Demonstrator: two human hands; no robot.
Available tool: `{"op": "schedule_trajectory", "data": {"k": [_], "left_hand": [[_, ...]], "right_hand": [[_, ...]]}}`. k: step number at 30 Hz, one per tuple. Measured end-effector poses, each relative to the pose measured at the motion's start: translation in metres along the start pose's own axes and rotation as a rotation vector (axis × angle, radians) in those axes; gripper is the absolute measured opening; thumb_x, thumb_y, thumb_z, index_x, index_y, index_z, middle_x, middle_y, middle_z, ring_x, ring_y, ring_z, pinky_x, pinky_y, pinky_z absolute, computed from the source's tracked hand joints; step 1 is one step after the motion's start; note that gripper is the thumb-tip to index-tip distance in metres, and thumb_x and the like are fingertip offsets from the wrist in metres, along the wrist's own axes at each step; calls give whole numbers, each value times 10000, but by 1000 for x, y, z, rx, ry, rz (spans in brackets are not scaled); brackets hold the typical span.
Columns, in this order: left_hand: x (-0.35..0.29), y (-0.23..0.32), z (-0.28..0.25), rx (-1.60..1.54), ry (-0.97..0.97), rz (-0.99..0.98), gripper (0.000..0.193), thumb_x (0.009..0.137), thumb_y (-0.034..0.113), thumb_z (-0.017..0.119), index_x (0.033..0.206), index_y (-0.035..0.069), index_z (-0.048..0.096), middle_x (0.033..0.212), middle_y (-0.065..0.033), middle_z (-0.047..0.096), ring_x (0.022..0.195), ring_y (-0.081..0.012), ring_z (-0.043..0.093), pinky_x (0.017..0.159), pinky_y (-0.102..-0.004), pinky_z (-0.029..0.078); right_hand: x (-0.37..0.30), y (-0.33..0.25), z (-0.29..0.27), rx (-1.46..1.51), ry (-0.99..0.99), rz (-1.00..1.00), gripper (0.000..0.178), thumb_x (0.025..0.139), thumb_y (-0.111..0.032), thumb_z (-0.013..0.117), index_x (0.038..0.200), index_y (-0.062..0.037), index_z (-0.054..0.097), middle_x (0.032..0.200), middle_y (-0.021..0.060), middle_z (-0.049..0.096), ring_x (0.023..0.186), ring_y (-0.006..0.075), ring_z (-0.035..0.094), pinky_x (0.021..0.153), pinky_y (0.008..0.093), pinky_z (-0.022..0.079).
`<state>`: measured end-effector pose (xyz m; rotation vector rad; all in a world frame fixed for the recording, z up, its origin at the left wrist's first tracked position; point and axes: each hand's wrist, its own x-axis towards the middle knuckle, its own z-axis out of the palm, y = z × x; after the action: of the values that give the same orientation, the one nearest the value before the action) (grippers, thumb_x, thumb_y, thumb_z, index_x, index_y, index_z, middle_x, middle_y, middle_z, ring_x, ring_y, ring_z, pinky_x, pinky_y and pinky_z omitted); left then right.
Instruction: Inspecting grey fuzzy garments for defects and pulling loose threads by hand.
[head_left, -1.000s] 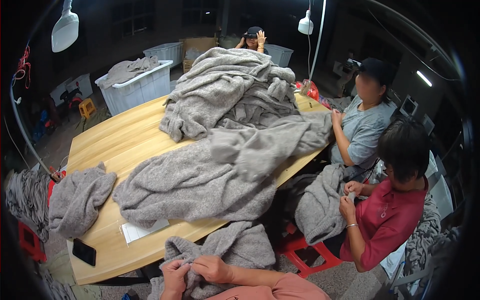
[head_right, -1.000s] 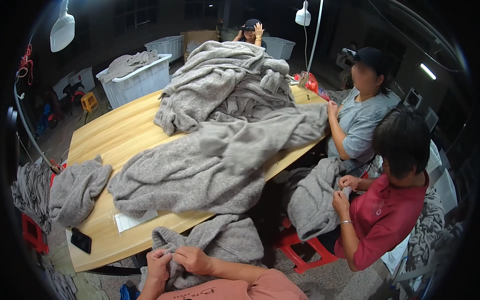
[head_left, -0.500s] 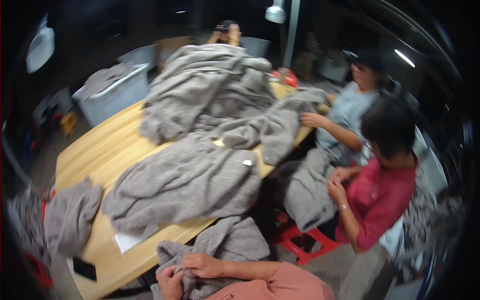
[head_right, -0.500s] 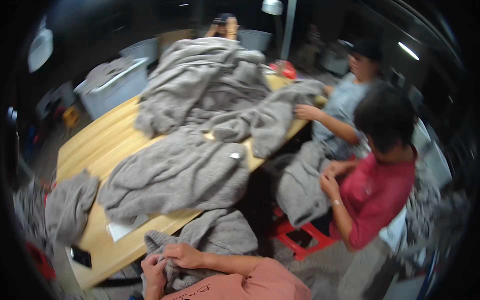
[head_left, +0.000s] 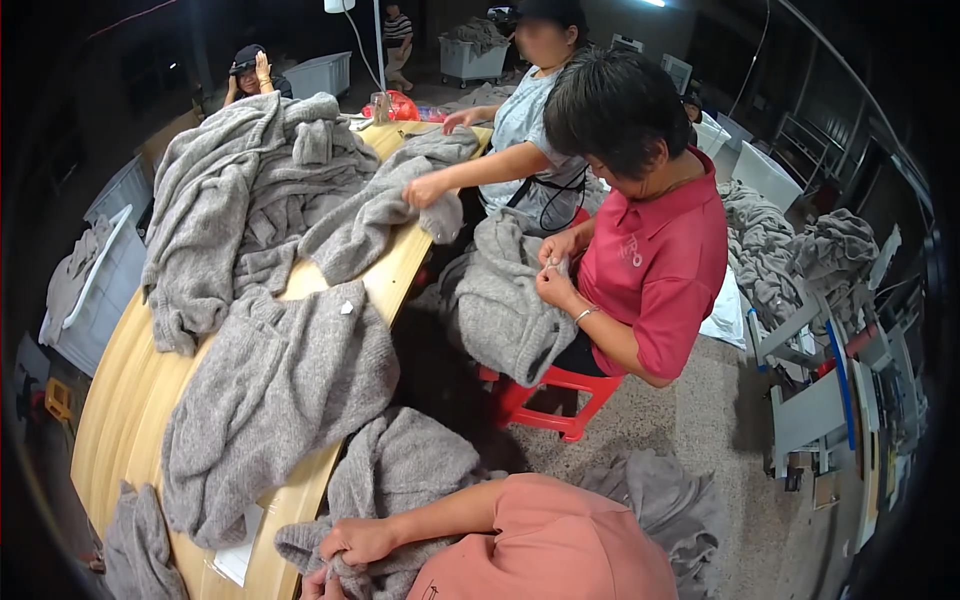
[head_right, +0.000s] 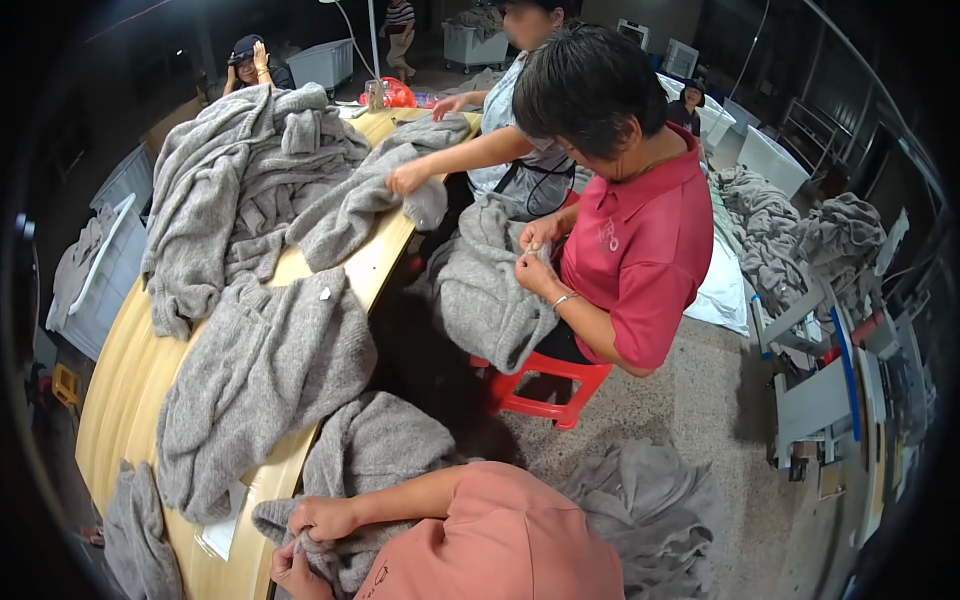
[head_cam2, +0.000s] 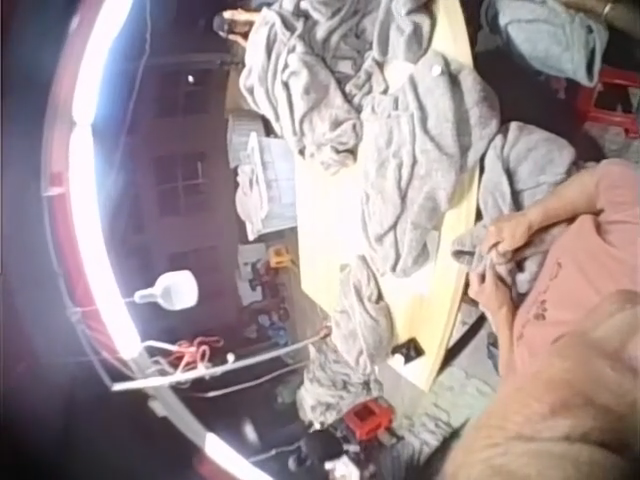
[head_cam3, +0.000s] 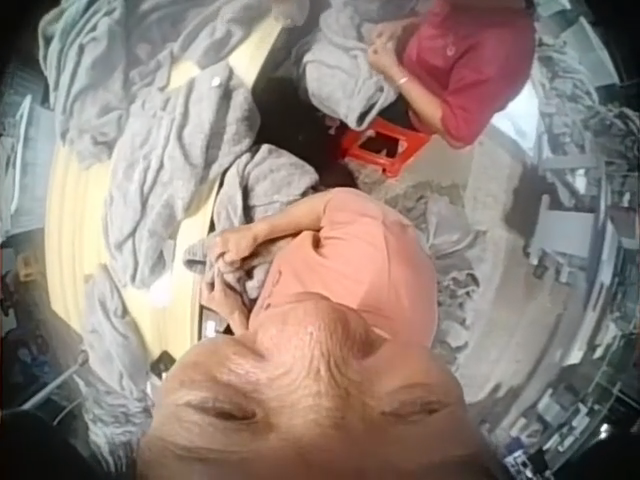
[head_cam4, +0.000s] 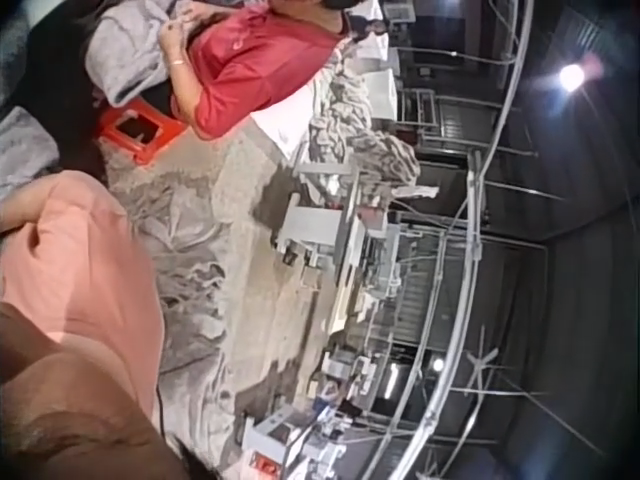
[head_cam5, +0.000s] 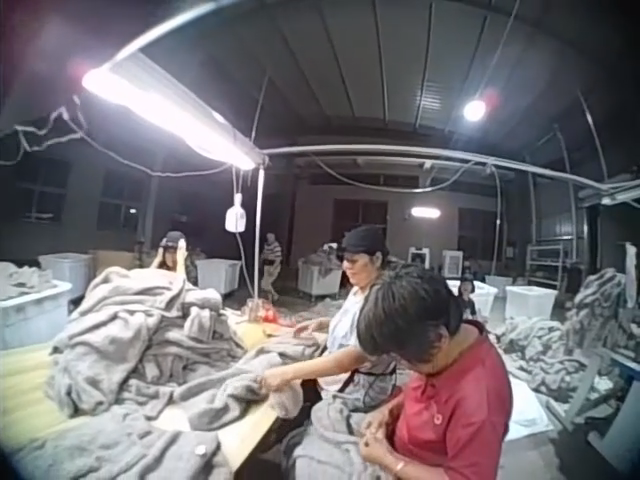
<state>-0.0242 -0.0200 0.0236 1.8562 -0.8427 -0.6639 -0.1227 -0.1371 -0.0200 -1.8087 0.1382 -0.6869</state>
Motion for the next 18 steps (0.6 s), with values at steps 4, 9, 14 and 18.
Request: {"op": "schedule_trajectory", "data": {"k": [4, 9, 14, 18], "left_hand": [[-2, -10, -2, 9, -6, 13, 136, 760, 72, 607, 797, -59, 604, 708, -87, 588, 641, -143, 501, 604, -273, 415], [-2, -12, -4, 37, -87, 73, 104, 751, 46, 613, 779, -53, 600, 702, -61, 590, 633, -119, 489, 585, -262, 408], [-3, 3, -4, -20, -137, 103, 76, 749, 25, 607, 768, -48, 601, 686, -55, 589, 621, -113, 484, 580, -263, 405], [-1, -3, -8, 89, -132, 58, 112, 776, 45, 568, 845, -40, 591, 748, -73, 590, 652, -127, 494, 596, -270, 412]], "right_hand": [[2, 10, 1, 171, -93, -8, 114, 583, -52, 536, 666, 25, 538, 584, 120, 520, 551, 204, 503, 516, 319, 378], [3, 17, -4, 294, -229, -27, 97, 597, -45, 542, 661, 29, 544, 559, 89, 505, 525, 140, 449, 501, 299, 356], [-2, 7, -8, 398, -276, 35, 98, 597, -47, 529, 660, 28, 542, 559, 106, 504, 521, 173, 463, 503, 310, 359], [-8, -5, 4, 6, 7, 0, 96, 596, -78, 513, 620, 14, 495, 593, 154, 520, 562, 306, 504, 517, 366, 377]]}}
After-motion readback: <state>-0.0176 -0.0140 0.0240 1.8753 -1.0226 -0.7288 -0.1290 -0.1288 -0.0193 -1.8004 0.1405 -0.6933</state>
